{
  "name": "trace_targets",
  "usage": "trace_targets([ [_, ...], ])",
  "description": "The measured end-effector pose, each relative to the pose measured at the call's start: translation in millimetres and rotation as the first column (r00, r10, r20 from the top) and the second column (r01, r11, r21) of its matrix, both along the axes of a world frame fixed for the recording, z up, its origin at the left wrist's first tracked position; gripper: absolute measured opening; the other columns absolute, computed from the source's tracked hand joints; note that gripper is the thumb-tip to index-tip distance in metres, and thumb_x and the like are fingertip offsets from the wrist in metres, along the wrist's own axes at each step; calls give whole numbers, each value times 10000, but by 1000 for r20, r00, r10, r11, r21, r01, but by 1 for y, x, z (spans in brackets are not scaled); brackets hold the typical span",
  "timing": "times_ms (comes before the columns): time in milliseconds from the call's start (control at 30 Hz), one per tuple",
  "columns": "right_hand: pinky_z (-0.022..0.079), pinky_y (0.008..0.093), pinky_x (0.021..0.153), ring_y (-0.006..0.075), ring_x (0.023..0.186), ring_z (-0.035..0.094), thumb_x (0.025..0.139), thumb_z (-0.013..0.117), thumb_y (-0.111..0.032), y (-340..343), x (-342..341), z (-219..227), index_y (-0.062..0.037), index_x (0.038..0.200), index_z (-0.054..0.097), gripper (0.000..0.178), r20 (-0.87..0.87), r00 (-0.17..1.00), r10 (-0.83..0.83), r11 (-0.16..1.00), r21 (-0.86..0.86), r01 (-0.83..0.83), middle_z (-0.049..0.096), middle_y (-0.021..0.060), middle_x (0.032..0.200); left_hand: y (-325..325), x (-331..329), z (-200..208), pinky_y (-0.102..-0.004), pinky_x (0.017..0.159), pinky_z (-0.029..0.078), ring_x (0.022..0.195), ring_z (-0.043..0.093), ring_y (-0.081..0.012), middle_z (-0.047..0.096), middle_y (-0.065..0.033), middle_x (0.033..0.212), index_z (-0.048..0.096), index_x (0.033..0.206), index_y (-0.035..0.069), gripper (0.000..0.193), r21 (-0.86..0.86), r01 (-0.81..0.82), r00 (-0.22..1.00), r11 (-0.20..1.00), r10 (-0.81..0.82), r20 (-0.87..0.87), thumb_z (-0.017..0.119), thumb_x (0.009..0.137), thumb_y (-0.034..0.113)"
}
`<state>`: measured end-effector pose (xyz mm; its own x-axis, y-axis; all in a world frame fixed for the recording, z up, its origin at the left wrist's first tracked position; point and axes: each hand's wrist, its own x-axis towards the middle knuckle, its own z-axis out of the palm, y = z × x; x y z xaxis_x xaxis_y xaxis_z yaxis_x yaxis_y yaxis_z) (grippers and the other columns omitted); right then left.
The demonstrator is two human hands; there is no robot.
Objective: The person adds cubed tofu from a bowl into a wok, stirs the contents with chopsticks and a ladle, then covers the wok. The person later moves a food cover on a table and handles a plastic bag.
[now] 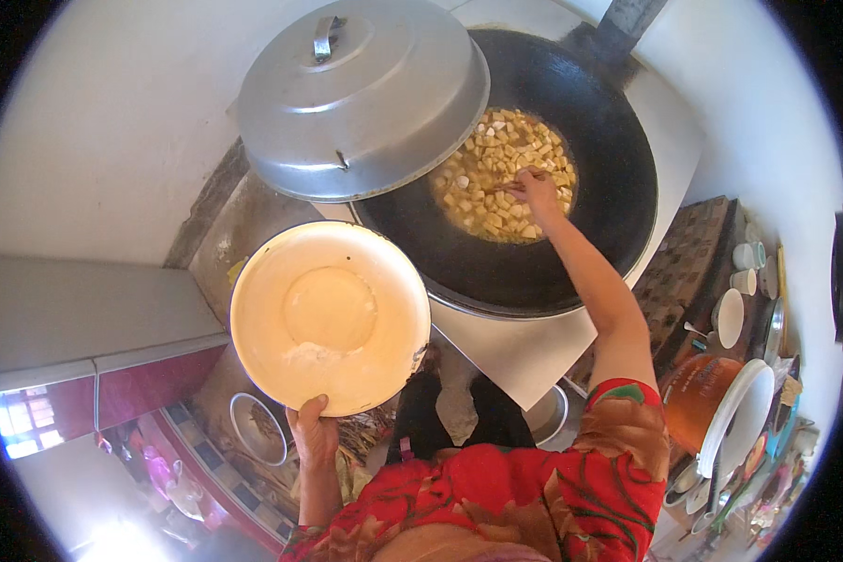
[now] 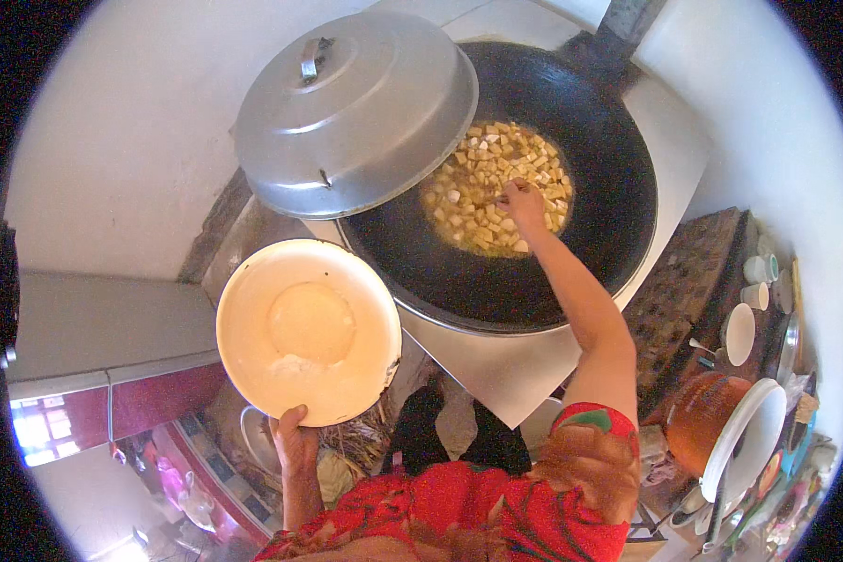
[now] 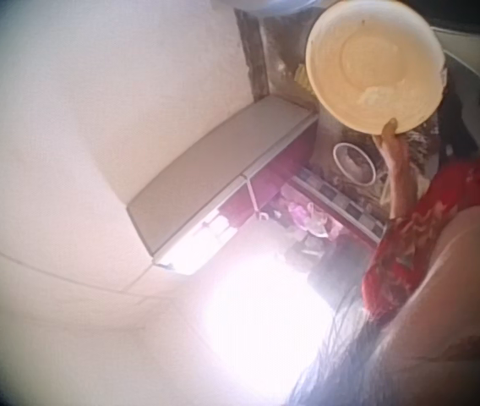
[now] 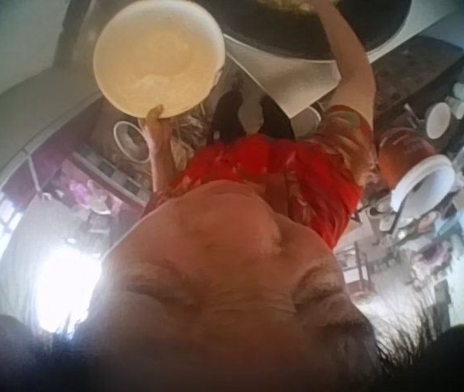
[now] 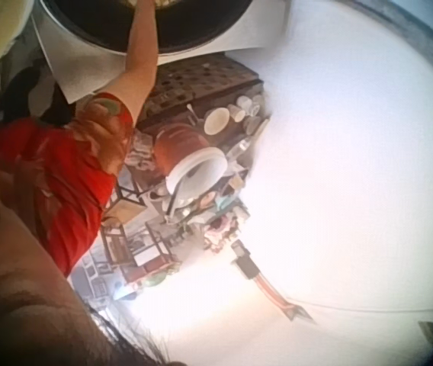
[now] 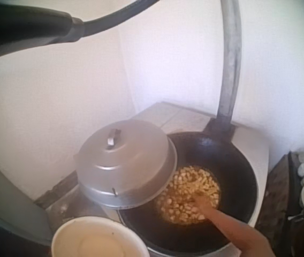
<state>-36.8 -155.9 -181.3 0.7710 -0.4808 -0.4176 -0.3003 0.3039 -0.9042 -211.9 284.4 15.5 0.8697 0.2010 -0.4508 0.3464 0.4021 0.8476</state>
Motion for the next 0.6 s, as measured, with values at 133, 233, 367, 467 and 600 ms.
trace_targets([
  [133,542,334,750,226,850,588,886,512,-207,0,-21,56,37,1065,505,303,46,996,74,995,-73,-70,537,130,968,4,-2,-4,-405,898,446,1066,517,-287,512,-148,1151,409,1209,-39,539,-8,8,1000,1000,-8,-8,515,680,-32],
  [233,526,335,777,226,893,575,885,525,-237,27,-28,51,32,1069,505,326,133,975,180,980,55,-189,537,137,977,4,1,-7,-403,901,446,1070,516,-286,510,-150,1155,402,1213,-42,541,-9,15,1000,1000,-16,-16,508,682,-38],
  [367,512,325,757,195,842,594,870,563,-237,44,-22,-5,24,1048,528,318,163,975,151,980,104,-169,547,111,999,-4,3,1,-402,901,450,1072,516,-289,503,-156,1165,387,1219,-50,545,-5,-3,1000,1000,3,-15,497,685,-41],
  [467,520,310,721,187,785,597,870,563,-235,9,-26,-9,21,993,546,284,112,977,181,983,-50,-176,555,90,953,-7,4,8,-406,896,454,1077,513,-292,498,-160,1173,383,1222,-52,546,1,24,1000,1000,-24,20,491,687,-47],
  [600,524,290,670,166,753,585,871,543,-225,-43,-51,2,3,920,557,233,153,988,-11,993,-114,28,562,75,870,-7,5,9,-400,913,441,1089,505,-289,493,-159,1179,381,1226,-51,542,1,44,999,999,-44,10,482,693,-53],
])
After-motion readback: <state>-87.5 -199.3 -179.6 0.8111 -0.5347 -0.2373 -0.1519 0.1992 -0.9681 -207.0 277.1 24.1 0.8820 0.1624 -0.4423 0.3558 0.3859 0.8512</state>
